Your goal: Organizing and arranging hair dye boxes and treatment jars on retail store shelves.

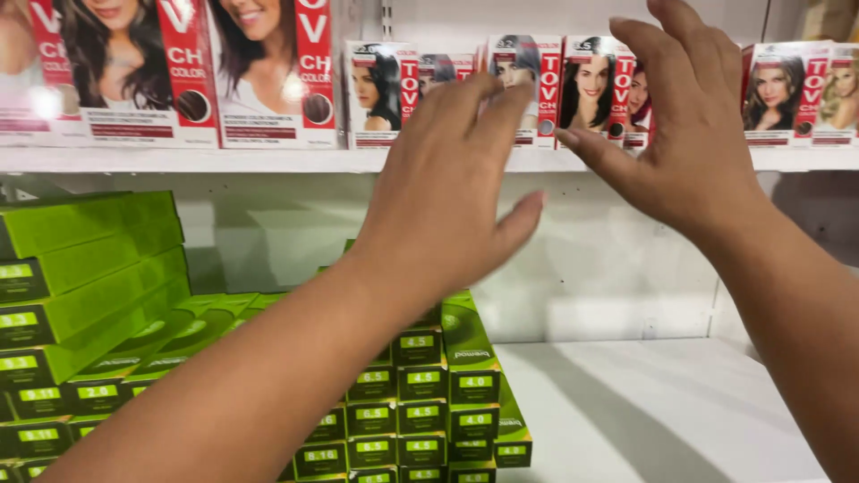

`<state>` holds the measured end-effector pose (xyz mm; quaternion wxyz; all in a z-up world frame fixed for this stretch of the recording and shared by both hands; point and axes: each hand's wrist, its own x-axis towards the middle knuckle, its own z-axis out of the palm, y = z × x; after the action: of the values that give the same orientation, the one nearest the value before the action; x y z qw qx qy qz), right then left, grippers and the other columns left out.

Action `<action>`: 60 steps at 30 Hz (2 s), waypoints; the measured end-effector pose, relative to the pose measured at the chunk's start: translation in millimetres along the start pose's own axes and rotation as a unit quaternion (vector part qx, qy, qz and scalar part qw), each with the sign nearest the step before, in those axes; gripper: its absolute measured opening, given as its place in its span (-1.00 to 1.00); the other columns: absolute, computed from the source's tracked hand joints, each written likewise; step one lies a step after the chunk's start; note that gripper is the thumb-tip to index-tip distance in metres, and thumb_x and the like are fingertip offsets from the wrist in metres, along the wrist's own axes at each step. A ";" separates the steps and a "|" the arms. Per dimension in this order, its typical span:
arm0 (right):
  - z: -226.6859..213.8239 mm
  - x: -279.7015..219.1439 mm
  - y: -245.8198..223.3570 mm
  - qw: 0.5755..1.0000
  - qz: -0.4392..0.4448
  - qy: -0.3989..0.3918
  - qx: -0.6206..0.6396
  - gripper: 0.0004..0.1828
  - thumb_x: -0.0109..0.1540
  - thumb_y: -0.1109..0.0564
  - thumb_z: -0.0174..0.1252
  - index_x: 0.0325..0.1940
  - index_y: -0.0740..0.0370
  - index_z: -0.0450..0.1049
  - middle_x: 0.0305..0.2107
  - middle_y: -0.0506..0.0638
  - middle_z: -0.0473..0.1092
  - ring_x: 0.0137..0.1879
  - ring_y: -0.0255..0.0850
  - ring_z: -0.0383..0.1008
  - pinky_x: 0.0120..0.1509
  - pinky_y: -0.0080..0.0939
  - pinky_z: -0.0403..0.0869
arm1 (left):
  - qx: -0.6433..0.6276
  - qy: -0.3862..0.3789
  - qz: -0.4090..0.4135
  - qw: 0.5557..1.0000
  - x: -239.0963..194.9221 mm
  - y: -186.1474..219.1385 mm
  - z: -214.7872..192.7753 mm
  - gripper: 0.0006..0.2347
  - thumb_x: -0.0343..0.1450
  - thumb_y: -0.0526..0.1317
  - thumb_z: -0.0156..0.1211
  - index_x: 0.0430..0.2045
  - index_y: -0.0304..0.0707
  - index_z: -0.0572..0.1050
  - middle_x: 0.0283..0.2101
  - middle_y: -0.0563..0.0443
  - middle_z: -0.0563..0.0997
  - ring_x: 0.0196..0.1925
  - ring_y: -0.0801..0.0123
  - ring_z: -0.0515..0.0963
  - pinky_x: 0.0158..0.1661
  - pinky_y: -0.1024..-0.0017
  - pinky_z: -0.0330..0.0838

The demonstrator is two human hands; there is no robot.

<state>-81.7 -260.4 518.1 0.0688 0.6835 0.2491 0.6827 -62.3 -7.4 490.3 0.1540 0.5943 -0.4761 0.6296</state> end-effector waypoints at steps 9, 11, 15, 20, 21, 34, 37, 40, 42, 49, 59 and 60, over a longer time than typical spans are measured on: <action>45.3 42.1 22.7 0.998 -0.060 0.014 0.005 -0.22 0.39 -0.26 0.33 0.43 0.32 0.25 0.36 0.34 0.24 0.49 0.31 0.14 0.54 0.26 0.09 | -0.054 0.041 -0.041 0.997 24.1 -57.9 33.0 -0.29 0.26 -0.13 0.46 0.26 -0.53 0.27 0.11 -0.31 0.45 0.17 -0.11 0.47 0.17 0.14 0.37; 54.8 42.8 26.9 0.999 -0.049 0.011 0.010 -0.24 0.41 -0.28 0.31 0.43 0.30 0.26 0.31 0.29 0.29 0.48 0.26 0.18 0.54 0.24 0.10 | -0.059 0.053 -0.052 0.996 25.4 -66.3 45.2 -0.29 0.27 -0.15 0.46 0.28 -0.54 0.25 0.12 -0.33 0.44 0.18 -0.12 0.47 0.18 0.13 0.37; 68.4 44.0 31.8 0.999 -0.016 -0.008 0.029 -0.32 0.45 -0.29 0.24 0.39 0.27 0.31 0.21 0.17 0.38 0.39 0.10 0.29 0.51 0.22 0.10 | -0.060 0.063 -0.110 0.990 29.1 -79.1 64.8 -0.30 0.26 -0.14 0.49 0.23 -0.54 0.27 0.10 -0.39 0.46 0.19 -0.15 0.46 0.17 0.12 0.36; 77.8 44.9 27.1 1.000 0.010 -0.003 -0.024 -0.40 0.44 -0.29 0.25 0.33 0.20 0.42 0.08 0.10 0.46 0.26 0.06 0.38 0.51 0.32 0.05 | -0.094 0.021 -0.212 0.972 37.7 -73.2 52.6 -0.38 0.21 -0.10 0.45 0.13 -0.42 0.39 -0.01 -0.28 0.61 0.10 0.01 0.59 0.11 0.18 0.47; 78.4 46.3 26.0 0.999 0.006 0.018 -0.035 -0.41 0.45 -0.30 0.25 0.29 0.21 0.44 0.06 0.09 0.48 0.25 0.07 0.39 0.49 0.34 0.04 | -0.124 -0.028 -0.278 0.952 41.0 -70.6 47.3 -0.40 0.20 -0.07 0.42 0.11 -0.33 0.42 -0.07 -0.21 0.67 0.04 0.12 0.66 0.08 0.23 0.53; 89.5 55.9 28.4 0.998 0.030 0.025 -0.046 -0.45 0.37 -0.37 0.23 0.00 0.17 0.56 -0.17 0.08 0.49 0.04 0.08 0.40 0.25 0.11 0.16 | -0.004 -0.167 -0.349 0.922 54.0 -49.3 41.8 -0.40 0.15 0.25 0.34 0.02 0.02 0.51 -0.05 -0.01 0.65 -0.01 0.14 0.64 -0.09 0.13 0.51; 86.5 55.9 24.9 0.998 0.033 0.032 -0.035 -0.44 0.35 -0.38 0.24 0.01 0.18 0.55 -0.17 0.05 0.50 0.03 0.05 0.39 0.25 0.09 0.16 | 0.008 -0.171 -0.358 0.918 55.3 -46.9 38.9 -0.42 0.15 0.25 0.37 -0.05 -0.04 0.53 -0.09 -0.03 0.65 -0.05 0.15 0.65 -0.13 0.13 0.52; 82.1 55.7 20.0 0.999 0.038 0.031 -0.015 -0.44 0.33 -0.37 0.24 0.01 0.17 0.55 -0.19 0.03 0.49 0.01 0.02 0.38 0.24 0.08 0.16 | -0.002 -0.189 -0.381 0.905 57.4 -45.1 36.5 -0.48 0.14 0.25 0.37 -0.14 0.01 0.59 -0.14 0.01 0.67 -0.09 0.14 0.67 -0.16 0.13 0.54; 82.5 55.8 19.6 0.998 0.034 0.046 -0.022 -0.45 0.36 -0.37 0.20 0.04 0.16 0.56 -0.15 0.05 0.51 0.05 0.02 0.40 0.23 0.06 0.15 | -0.010 -0.183 -0.373 0.909 59.0 -46.5 38.0 -0.51 0.13 0.23 0.39 -0.18 0.03 0.61 -0.20 -0.01 0.68 -0.14 0.11 0.67 -0.19 0.11 0.53; 70.4 83.6 25.4 0.996 0.066 -0.028 -0.059 -0.40 0.42 -0.40 0.09 -0.09 0.16 0.66 -0.43 0.07 0.56 -0.17 0.04 0.56 0.03 0.06 0.44 | 0.031 -0.204 -0.372 0.905 53.4 -44.8 42.6 -0.61 0.23 0.17 0.35 -0.31 -0.10 0.64 -0.16 -0.03 0.66 -0.11 0.11 0.66 -0.20 0.09 0.53; 62.6 100.4 10.7 0.954 0.224 -0.194 -0.036 -0.24 0.21 -0.61 -0.01 -0.23 0.06 0.68 -0.61 0.02 0.52 -0.51 -0.04 0.57 -0.25 -0.04 0.53 | 0.046 -0.175 -0.339 0.923 47.3 -43.7 44.2 -0.67 0.32 0.09 0.30 -0.30 -0.17 0.63 -0.17 -0.09 0.63 -0.12 0.05 0.65 -0.20 0.06 0.52; 61.6 100.2 11.7 0.957 0.220 -0.187 -0.023 -0.26 0.20 -0.60 0.01 -0.24 0.05 0.68 -0.61 0.01 0.52 -0.54 -0.05 0.55 -0.28 -0.04 0.52 | 0.041 -0.166 -0.332 0.927 47.0 -44.1 44.5 -0.69 0.32 0.07 0.31 -0.31 -0.16 0.63 -0.19 -0.09 0.64 -0.13 0.06 0.65 -0.20 0.07 0.52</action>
<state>-24.8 -211.8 609.7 -0.0218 0.8352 0.0590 0.5463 -13.5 -37.7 543.6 0.2483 0.8205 -0.2435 0.4536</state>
